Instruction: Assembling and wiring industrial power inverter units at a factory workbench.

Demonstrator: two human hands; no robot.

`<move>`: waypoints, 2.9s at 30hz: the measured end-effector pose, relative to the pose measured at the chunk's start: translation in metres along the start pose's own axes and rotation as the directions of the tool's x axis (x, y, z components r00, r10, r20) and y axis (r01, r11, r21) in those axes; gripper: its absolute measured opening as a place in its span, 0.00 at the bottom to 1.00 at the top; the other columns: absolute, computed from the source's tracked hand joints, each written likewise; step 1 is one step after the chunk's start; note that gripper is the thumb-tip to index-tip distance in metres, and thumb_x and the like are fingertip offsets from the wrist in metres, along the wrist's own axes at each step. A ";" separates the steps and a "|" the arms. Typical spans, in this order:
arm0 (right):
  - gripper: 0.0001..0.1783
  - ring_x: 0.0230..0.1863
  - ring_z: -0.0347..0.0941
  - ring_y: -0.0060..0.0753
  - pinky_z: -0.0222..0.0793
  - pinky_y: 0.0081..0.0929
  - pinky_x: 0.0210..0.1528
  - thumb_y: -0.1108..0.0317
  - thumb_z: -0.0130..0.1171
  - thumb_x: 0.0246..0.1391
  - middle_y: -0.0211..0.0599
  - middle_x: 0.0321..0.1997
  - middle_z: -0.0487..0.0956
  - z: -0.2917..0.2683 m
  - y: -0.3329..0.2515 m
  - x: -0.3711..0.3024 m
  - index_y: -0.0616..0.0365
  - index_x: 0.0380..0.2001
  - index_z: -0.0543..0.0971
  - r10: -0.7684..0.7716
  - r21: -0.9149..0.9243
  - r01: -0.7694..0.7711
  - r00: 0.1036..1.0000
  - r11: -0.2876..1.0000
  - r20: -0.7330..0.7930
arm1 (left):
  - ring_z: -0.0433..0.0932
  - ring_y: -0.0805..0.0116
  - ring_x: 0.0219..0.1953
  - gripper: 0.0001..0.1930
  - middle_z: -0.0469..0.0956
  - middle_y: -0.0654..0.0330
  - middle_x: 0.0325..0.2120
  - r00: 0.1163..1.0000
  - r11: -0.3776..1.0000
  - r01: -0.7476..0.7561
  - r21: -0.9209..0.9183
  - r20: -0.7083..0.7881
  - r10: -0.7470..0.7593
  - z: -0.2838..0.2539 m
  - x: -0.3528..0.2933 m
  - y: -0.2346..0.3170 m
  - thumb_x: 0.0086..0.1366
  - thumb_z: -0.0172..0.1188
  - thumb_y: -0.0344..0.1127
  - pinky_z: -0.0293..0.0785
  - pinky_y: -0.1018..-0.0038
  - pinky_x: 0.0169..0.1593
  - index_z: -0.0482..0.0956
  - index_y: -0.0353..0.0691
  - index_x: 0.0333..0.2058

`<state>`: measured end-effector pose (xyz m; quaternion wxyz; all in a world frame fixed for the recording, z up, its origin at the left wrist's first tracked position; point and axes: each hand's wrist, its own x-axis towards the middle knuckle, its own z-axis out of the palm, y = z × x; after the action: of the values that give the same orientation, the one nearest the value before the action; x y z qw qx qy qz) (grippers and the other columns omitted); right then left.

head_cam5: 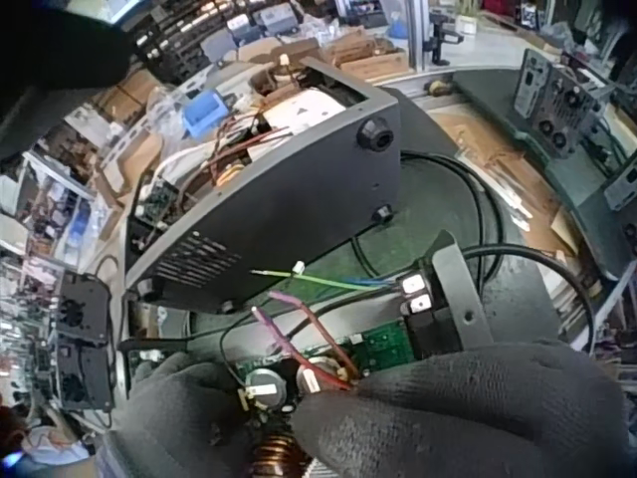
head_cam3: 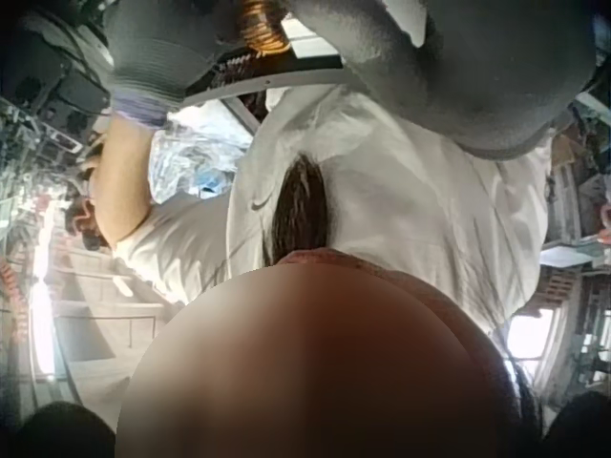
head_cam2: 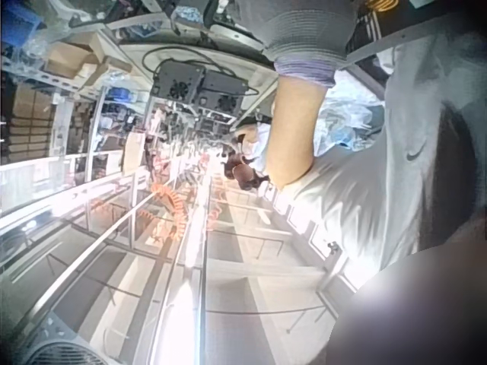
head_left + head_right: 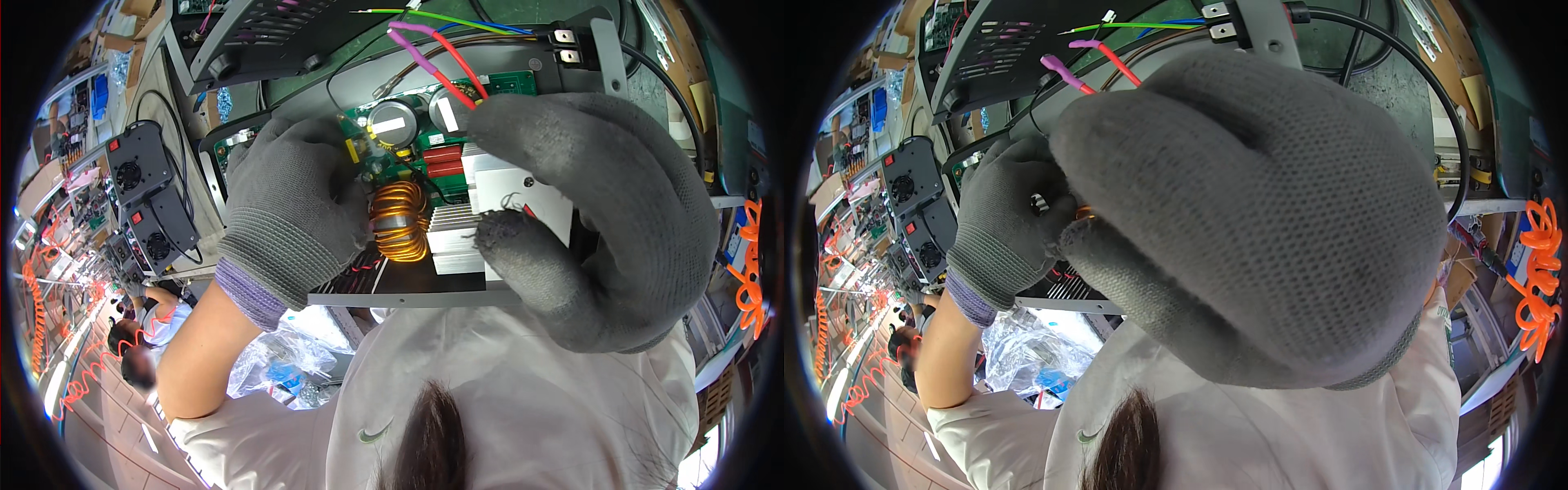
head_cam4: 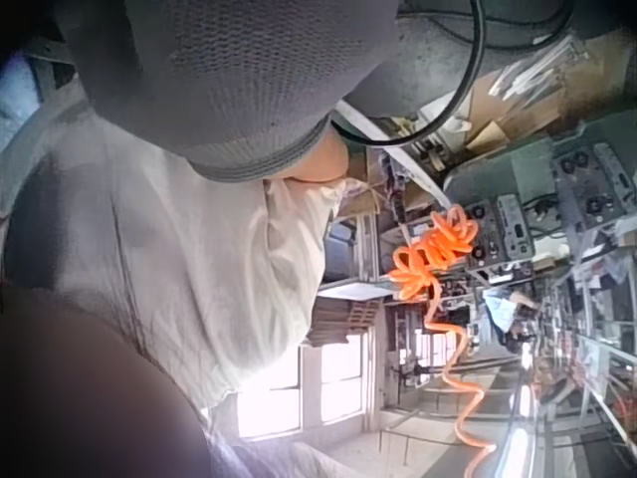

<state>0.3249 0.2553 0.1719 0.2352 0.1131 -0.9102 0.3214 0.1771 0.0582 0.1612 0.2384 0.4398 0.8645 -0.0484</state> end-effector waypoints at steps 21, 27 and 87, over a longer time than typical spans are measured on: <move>0.23 0.40 0.83 0.51 0.80 0.39 0.42 0.68 0.67 0.44 0.56 0.42 0.83 0.014 0.017 -0.016 0.76 0.42 0.80 -0.183 -0.001 0.184 0.980 0.983 -0.077 | 0.74 0.52 0.50 0.13 0.80 0.57 0.40 0.997 0.998 0.017 0.056 0.073 -0.021 -0.001 0.002 0.001 0.55 0.62 0.43 0.65 0.53 0.57 0.87 0.41 0.34; 0.23 0.41 0.82 0.49 0.80 0.36 0.38 0.68 0.66 0.45 0.57 0.42 0.83 -0.004 0.000 -0.010 0.77 0.42 0.80 0.102 -0.012 -0.101 0.989 0.995 0.104 | 0.74 0.56 0.54 0.05 0.81 0.61 0.42 0.995 0.994 0.074 -0.076 -0.054 -0.079 0.008 -0.008 0.002 0.54 0.67 0.35 0.64 0.53 0.57 0.86 0.43 0.29; 0.12 0.52 0.74 0.39 0.68 0.41 0.56 0.69 0.65 0.45 0.28 0.40 0.83 -0.063 0.026 0.045 0.45 0.36 0.86 0.132 -0.368 0.173 0.731 0.913 0.670 | 0.77 0.55 0.37 0.10 0.77 0.51 0.36 0.705 0.750 -0.425 -0.508 -0.705 -0.077 0.011 -0.032 -0.022 0.68 0.57 0.35 0.72 0.66 0.45 0.79 0.35 0.42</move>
<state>0.2989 0.3134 0.2235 -0.0934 0.1821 -0.9771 0.0582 0.1803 0.0177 0.1631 0.0388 0.4023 0.8027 0.4386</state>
